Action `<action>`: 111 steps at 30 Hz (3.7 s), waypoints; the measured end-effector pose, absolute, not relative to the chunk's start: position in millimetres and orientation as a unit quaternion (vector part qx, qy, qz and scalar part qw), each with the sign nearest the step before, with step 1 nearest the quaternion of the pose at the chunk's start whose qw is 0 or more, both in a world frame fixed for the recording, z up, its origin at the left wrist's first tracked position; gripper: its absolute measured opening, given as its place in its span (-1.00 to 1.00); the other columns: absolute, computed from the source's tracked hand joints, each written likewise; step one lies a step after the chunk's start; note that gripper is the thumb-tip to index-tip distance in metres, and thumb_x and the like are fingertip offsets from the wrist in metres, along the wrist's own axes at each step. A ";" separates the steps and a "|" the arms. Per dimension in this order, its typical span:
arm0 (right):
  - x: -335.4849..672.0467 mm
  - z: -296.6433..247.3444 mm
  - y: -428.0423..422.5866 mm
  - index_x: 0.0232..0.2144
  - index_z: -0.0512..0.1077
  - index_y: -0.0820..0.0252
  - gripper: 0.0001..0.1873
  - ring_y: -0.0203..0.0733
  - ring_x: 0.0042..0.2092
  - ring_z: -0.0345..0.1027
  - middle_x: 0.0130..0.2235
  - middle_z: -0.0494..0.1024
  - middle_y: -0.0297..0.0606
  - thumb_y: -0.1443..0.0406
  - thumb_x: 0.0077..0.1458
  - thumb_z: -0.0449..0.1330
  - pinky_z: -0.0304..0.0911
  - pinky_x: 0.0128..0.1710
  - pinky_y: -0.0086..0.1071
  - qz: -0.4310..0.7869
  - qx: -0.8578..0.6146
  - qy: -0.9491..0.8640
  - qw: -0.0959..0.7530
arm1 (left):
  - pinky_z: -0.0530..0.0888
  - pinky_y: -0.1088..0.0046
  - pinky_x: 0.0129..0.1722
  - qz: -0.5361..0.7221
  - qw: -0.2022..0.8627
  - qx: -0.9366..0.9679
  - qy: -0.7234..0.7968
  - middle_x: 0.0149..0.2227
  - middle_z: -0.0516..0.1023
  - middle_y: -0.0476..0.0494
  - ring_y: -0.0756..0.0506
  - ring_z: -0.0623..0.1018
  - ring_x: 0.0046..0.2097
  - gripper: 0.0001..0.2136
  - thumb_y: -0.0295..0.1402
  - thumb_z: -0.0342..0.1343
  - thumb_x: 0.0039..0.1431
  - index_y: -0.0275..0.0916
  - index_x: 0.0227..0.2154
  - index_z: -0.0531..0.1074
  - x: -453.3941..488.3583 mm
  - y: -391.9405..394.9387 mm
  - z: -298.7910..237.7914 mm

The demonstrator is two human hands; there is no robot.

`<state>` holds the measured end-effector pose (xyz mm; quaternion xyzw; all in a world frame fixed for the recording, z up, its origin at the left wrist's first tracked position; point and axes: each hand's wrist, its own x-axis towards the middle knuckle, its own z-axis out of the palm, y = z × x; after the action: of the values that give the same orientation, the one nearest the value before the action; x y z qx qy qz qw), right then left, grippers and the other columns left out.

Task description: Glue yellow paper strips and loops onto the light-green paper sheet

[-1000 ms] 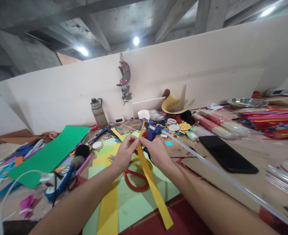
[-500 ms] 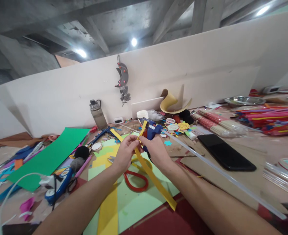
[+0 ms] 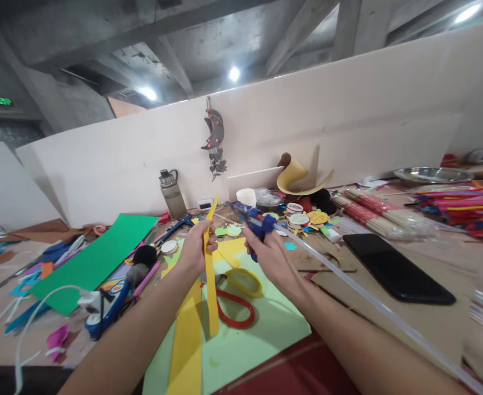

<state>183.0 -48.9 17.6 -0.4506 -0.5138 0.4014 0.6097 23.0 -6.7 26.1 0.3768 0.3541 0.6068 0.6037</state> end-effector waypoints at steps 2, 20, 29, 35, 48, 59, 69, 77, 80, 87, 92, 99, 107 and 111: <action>181.0 19.7 -53.6 -0.60 0.37 0.15 -0.69 -0.30 -0.56 0.13 -0.62 0.32 -0.38 0.07 -0.02 0.20 0.08 -0.56 -0.41 0.376 -0.438 -0.572 0.583 | 0.04 0.67 -0.70 0.604 0.585 0.392 0.372 -0.51 0.31 0.09 0.18 0.24 -0.63 -0.71 -0.26 0.24 -0.14 -0.26 -0.43 0.27 22.5 -5.0 20.8; 182.5 8.5 -47.3 -0.19 0.46 0.14 -0.69 0.02 -0.08 0.34 -0.13 0.53 -0.12 0.12 0.14 0.05 0.19 -0.09 -0.19 0.184 -0.509 -0.676 0.500 | 0.04 0.65 -0.71 0.573 0.527 0.465 0.421 -0.53 0.30 0.09 0.15 0.21 -0.64 -0.71 -0.16 0.17 -0.01 -0.21 -0.37 0.24 31.2 -14.2 16.4; 181.1 5.8 -51.6 -0.18 0.44 0.18 -0.64 0.00 -0.06 0.38 -0.21 0.55 -0.10 0.12 0.20 -0.03 0.25 -0.13 -0.23 0.123 -0.549 -0.704 0.433 | 0.07 0.67 -0.71 0.576 0.512 0.468 0.433 -0.54 0.29 0.09 0.14 0.22 -0.64 -0.73 -0.16 0.14 0.04 -0.20 -0.33 0.24 33.0 -13.7 15.5; 179.4 14.3 -53.7 -0.32 0.44 0.20 -0.69 0.01 -0.10 0.40 -0.26 0.55 -0.06 0.15 0.19 -0.03 0.26 -0.18 -0.27 0.115 -0.569 -0.694 0.426 | 0.08 0.67 -0.71 0.570 0.506 0.476 0.438 -0.54 0.30 0.09 0.13 0.23 -0.64 -0.73 -0.15 0.13 0.04 -0.20 -0.32 0.25 34.5 -15.5 14.2; 175.2 14.8 -53.9 -0.16 0.32 0.20 -0.76 -0.08 -0.19 0.39 -0.16 0.50 -0.08 0.22 0.16 0.02 0.26 -0.20 -0.29 0.074 -0.542 -0.686 0.480 | 0.09 0.65 -0.69 0.568 0.504 0.475 0.444 -0.52 0.30 0.08 0.14 0.21 -0.64 -0.72 -0.14 0.14 0.03 -0.21 -0.32 0.26 38.4 -17.7 14.1; 176.4 14.8 -55.8 -0.08 0.34 0.22 -0.66 -0.03 -0.11 0.40 -0.11 0.51 -0.05 0.16 0.19 -0.02 0.26 -0.14 -0.25 0.094 -0.556 -0.693 0.448 | 0.11 0.64 -0.70 0.568 0.497 0.476 0.453 -0.52 0.32 0.08 0.13 0.23 -0.64 -0.69 -0.11 0.15 0.01 -0.20 -0.30 0.27 38.2 -19.0 13.1; 181.3 17.6 -54.9 -0.12 0.41 0.21 -0.66 -0.01 -0.08 0.40 -0.12 0.54 -0.07 0.16 0.20 -0.03 0.26 -0.12 -0.23 0.123 -0.537 -0.725 0.413 | 0.12 0.64 -0.71 0.573 0.490 0.476 0.452 -0.51 0.34 0.07 0.14 0.23 -0.65 -0.70 -0.12 0.15 0.03 -0.20 -0.32 0.26 35.0 -17.8 14.2; 180.1 23.9 -54.6 -0.09 0.37 0.24 -0.68 -0.02 -0.16 0.42 -0.16 0.54 -0.04 0.20 0.18 0.00 0.28 -0.19 -0.25 0.095 -0.556 -0.694 0.447 | 0.10 0.63 -0.70 0.567 0.498 0.489 0.438 -0.52 0.37 0.08 0.14 0.21 -0.66 -0.68 -0.10 0.18 0.00 -0.20 -0.30 0.29 37.6 -18.0 11.7; 180.2 24.5 -56.9 -0.10 0.38 0.23 -0.69 -0.03 -0.13 0.41 -0.13 0.53 -0.04 0.21 0.18 0.01 0.27 -0.16 -0.26 0.092 -0.542 -0.706 0.446 | 0.09 0.63 -0.70 0.567 0.502 0.487 0.436 -0.52 0.35 0.08 0.15 0.21 -0.66 -0.66 -0.09 0.19 -0.02 -0.20 -0.31 0.28 36.5 -17.9 13.2; 184.7 21.2 -54.6 -0.12 0.39 0.21 -0.67 -0.03 -0.08 0.40 -0.13 0.53 -0.08 0.18 0.20 -0.02 0.26 -0.14 -0.25 0.090 -0.538 -0.724 0.422 | 0.08 0.64 -0.70 0.569 0.506 0.483 0.432 -0.51 0.35 0.08 0.15 0.21 -0.65 -0.66 -0.10 0.19 -0.02 -0.21 -0.31 0.28 34.2 -16.5 14.8; 185.8 26.2 -56.4 -0.16 0.38 0.18 -0.72 -0.02 -0.21 0.43 -0.24 0.55 -0.08 0.18 0.18 -0.01 0.28 -0.26 -0.28 0.075 -0.562 -0.701 0.432 | 0.07 0.64 -0.70 0.564 0.504 0.485 0.439 -0.51 0.36 0.07 0.15 0.22 -0.66 -0.70 -0.14 0.18 0.00 -0.21 -0.31 0.28 34.8 -15.2 13.4; 187.8 28.8 -59.9 -0.22 0.44 0.16 -0.73 -0.01 -0.15 0.43 -0.28 0.57 -0.13 0.22 0.17 -0.02 0.29 -0.22 -0.25 0.087 -0.535 -0.738 0.402 | 0.08 0.65 -0.70 0.573 0.491 0.483 0.444 -0.51 0.37 0.07 0.15 0.24 -0.65 -0.71 -0.14 0.18 0.00 -0.20 -0.33 0.28 33.4 -14.2 13.9; 189.9 30.3 -58.9 -0.18 0.42 0.20 -0.69 0.04 -0.15 0.43 -0.24 0.57 -0.06 0.18 0.17 -0.01 0.30 -0.23 -0.22 0.082 -0.564 -0.715 0.405 | 0.04 0.65 -0.71 0.576 0.522 0.469 0.420 -0.51 0.37 0.06 0.15 0.23 -0.65 -0.65 -0.11 0.23 -0.07 -0.22 -0.33 0.29 33.9 -12.0 11.5; 188.8 32.8 -61.8 -0.15 0.43 0.18 -0.71 0.01 -0.16 0.44 -0.18 0.57 -0.09 0.22 0.16 0.01 0.30 -0.21 -0.23 0.128 -0.549 -0.726 0.395 | 0.02 0.64 -0.70 0.583 0.564 0.437 0.389 -0.49 0.39 0.01 0.14 0.24 -0.63 -0.68 -0.05 0.11 0.04 -0.23 -0.36 0.29 30.0 -10.9 12.6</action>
<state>188.8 -61.8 32.8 -0.5489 -0.7257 0.1277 0.3945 30.0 -10.9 12.6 0.4374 0.3887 0.5829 0.5637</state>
